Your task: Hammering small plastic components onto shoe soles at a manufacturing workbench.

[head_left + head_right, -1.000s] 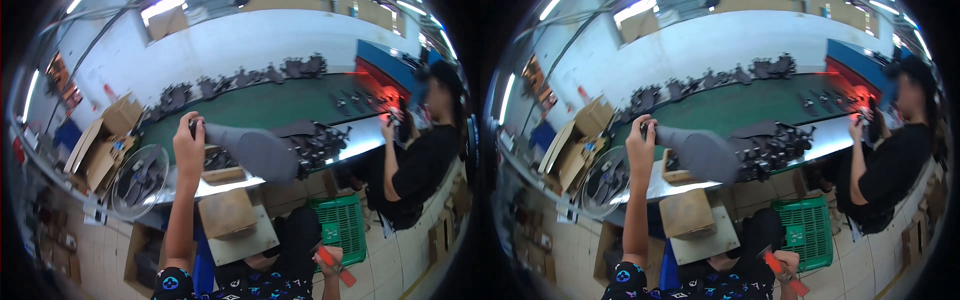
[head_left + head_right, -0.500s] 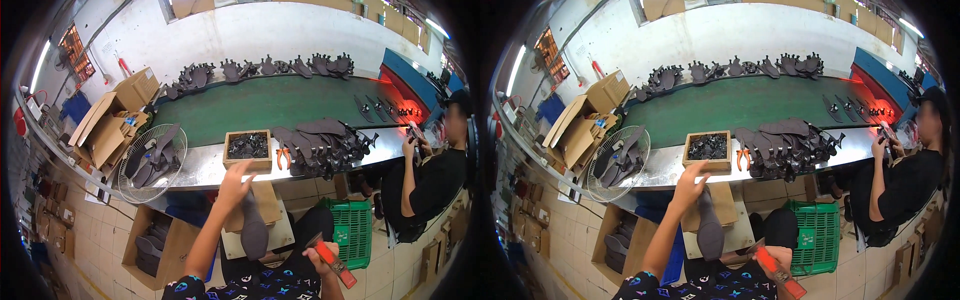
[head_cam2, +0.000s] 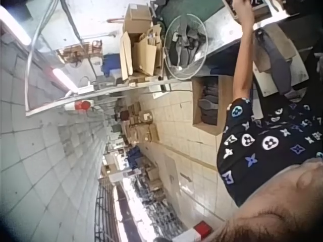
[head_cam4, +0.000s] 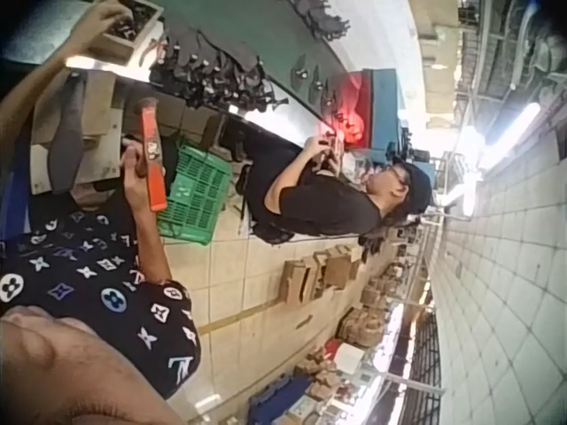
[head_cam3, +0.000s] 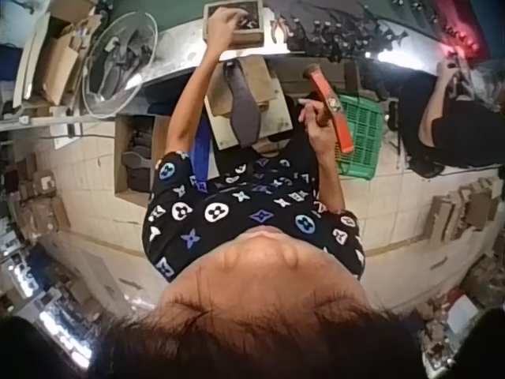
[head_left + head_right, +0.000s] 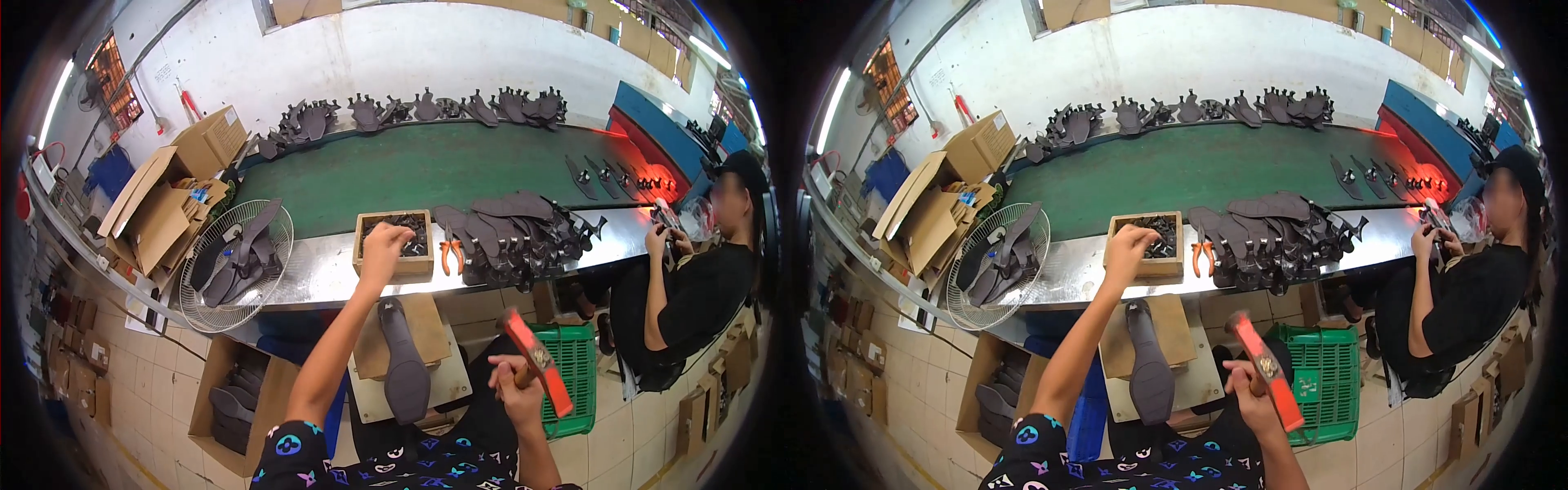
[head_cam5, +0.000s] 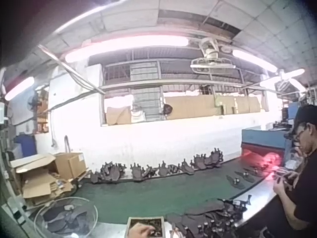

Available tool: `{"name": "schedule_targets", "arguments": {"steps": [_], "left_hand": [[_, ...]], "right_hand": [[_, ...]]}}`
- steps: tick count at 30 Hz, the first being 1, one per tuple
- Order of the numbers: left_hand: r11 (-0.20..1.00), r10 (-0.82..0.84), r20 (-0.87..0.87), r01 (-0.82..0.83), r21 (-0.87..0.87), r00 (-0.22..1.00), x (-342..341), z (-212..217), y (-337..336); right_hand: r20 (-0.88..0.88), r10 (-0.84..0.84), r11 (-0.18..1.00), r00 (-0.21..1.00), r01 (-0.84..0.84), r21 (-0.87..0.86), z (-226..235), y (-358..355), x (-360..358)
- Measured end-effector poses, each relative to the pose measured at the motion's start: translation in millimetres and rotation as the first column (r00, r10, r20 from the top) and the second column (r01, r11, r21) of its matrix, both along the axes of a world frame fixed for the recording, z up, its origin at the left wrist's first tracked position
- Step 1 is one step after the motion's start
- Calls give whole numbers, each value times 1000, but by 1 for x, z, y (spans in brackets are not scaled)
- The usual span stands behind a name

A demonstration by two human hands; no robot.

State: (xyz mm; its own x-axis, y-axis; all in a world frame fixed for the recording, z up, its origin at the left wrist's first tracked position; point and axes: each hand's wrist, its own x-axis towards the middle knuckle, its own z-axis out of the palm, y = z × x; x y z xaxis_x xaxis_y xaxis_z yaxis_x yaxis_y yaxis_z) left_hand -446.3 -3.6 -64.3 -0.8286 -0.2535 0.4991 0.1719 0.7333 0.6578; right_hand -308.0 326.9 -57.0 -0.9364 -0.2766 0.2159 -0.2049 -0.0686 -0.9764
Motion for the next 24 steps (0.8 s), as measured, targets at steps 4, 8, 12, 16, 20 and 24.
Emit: {"name": "schedule_targets", "arguments": {"steps": [4,8,12,16,20,24], "left_hand": [[544,-222,12,114,831,975,86,39,75],[259,-353,-56,155,953,934,164,65,118],[327,-217,-83,153,932,973,195,69,134],[486,-217,-127,220,846,968,204,50,130],[393,-232,-184,265,881,955,199,12,128],[790,7,-69,37,612,998,179,-18,95]], "right_hand": [[29,18,989,999,-13,-148,18,-14,-14],[92,170,974,981,-152,-170,45,-32,-16],[52,279,946,959,-265,-185,56,-41,-12],[68,279,957,958,-271,-104,55,-43,-8],[164,312,949,936,-301,-88,34,-55,-7],[183,344,937,921,-324,-127,11,-66,-26]]}}
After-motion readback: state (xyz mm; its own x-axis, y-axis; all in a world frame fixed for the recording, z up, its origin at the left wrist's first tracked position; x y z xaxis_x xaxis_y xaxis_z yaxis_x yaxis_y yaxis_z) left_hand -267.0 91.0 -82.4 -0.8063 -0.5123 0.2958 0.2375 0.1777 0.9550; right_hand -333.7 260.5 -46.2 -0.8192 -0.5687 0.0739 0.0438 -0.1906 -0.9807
